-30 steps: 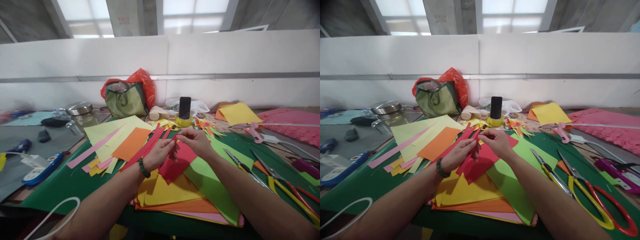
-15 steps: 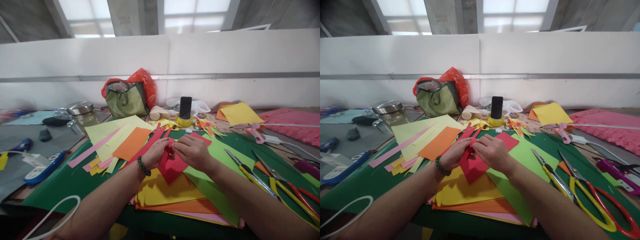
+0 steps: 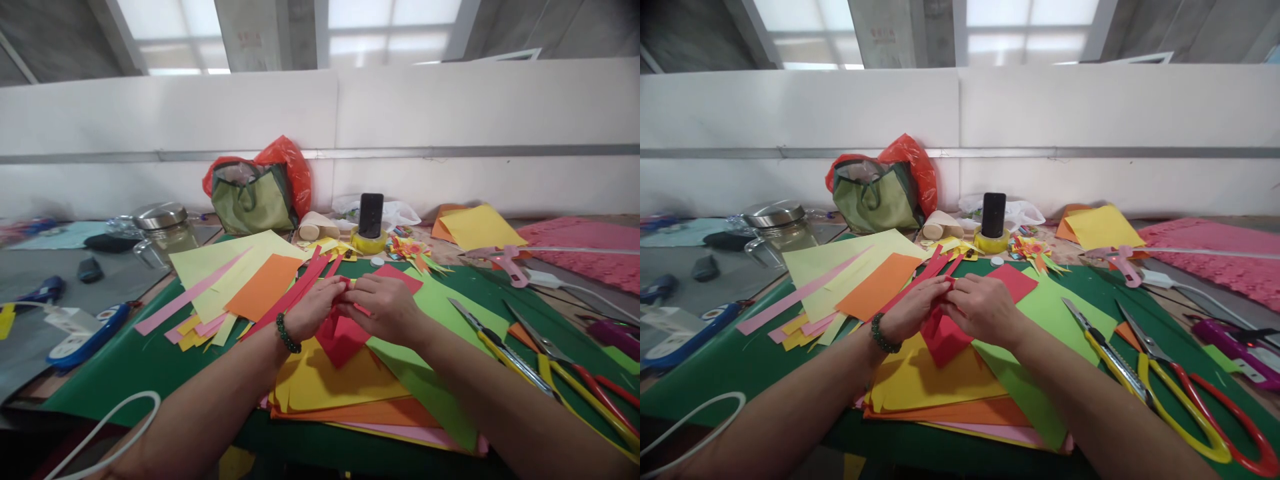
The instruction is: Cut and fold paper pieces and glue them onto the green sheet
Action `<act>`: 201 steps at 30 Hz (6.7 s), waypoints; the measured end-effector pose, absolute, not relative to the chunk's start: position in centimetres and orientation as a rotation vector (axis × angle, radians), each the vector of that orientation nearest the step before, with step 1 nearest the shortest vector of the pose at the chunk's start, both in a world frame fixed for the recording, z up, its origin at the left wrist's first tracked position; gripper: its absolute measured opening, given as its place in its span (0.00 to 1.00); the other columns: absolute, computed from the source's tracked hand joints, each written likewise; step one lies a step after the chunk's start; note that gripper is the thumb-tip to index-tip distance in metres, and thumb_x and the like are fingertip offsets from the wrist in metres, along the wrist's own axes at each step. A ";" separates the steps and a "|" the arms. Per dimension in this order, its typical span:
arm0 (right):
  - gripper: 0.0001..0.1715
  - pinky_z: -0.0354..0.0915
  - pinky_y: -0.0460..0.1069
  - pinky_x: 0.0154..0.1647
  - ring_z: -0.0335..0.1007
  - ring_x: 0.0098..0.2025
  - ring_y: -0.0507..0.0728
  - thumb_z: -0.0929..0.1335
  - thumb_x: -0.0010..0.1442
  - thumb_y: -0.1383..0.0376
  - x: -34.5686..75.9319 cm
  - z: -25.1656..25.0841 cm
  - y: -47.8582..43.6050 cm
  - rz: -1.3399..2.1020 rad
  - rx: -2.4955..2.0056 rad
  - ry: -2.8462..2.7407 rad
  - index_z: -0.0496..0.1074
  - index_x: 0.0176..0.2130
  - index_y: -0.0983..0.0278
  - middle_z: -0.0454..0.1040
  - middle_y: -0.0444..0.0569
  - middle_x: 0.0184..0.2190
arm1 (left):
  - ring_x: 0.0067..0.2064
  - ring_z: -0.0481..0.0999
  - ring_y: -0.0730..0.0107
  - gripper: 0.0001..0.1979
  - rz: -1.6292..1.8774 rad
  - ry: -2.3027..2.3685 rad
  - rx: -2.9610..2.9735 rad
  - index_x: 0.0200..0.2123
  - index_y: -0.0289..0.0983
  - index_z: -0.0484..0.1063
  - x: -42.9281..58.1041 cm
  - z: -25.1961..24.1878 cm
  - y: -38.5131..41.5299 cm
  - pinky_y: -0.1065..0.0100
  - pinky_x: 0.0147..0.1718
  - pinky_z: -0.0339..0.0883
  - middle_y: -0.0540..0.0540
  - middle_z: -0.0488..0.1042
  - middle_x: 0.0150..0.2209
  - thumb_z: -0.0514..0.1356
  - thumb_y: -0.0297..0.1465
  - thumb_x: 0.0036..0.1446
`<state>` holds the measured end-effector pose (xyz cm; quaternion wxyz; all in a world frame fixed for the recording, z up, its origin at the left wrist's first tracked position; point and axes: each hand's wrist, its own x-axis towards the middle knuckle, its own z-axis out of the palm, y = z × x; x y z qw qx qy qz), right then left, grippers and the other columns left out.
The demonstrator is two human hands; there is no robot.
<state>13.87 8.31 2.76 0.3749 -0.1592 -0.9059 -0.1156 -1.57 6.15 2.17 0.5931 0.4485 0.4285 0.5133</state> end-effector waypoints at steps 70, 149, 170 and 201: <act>0.22 0.61 0.45 0.24 0.66 0.22 0.48 0.77 0.34 0.65 14.5 3.5 11.3 1.475 -1.021 -1.508 0.72 0.32 0.65 0.73 0.41 0.19 | 0.21 0.62 0.80 0.09 0.777 0.936 1.123 0.29 0.33 0.69 -2.4 2.8 6.0 0.73 0.21 0.55 0.52 0.66 0.23 0.63 0.34 0.48; 0.10 0.67 0.49 0.28 0.71 0.27 0.55 0.70 0.49 0.58 13.6 3.9 9.1 1.017 -0.908 -1.825 0.72 0.29 0.62 0.75 0.47 0.25 | 0.26 0.68 0.73 0.11 1.337 1.212 1.285 0.23 0.35 0.77 -2.1 3.1 6.1 0.70 0.28 0.65 0.50 0.72 0.20 0.69 0.38 0.41; 0.14 0.60 0.48 0.25 0.61 0.23 0.52 0.68 0.52 0.55 13.5 3.0 9.8 0.870 -0.924 -1.653 0.70 0.24 0.63 0.67 0.43 0.20 | 0.26 0.71 0.73 0.20 1.059 0.844 1.158 0.28 0.34 0.68 -0.7 1.7 5.4 0.70 0.31 0.65 0.49 0.71 0.24 0.64 0.46 0.47; 0.18 0.59 0.46 0.25 0.58 0.24 0.50 0.70 0.49 0.52 13.2 1.9 10.4 0.949 -0.920 -1.484 0.70 0.24 0.64 0.66 0.42 0.21 | 0.23 0.72 0.74 0.16 1.070 0.932 1.171 0.27 0.33 0.70 -0.3 2.1 4.9 0.72 0.27 0.65 0.49 0.70 0.22 0.60 0.42 0.53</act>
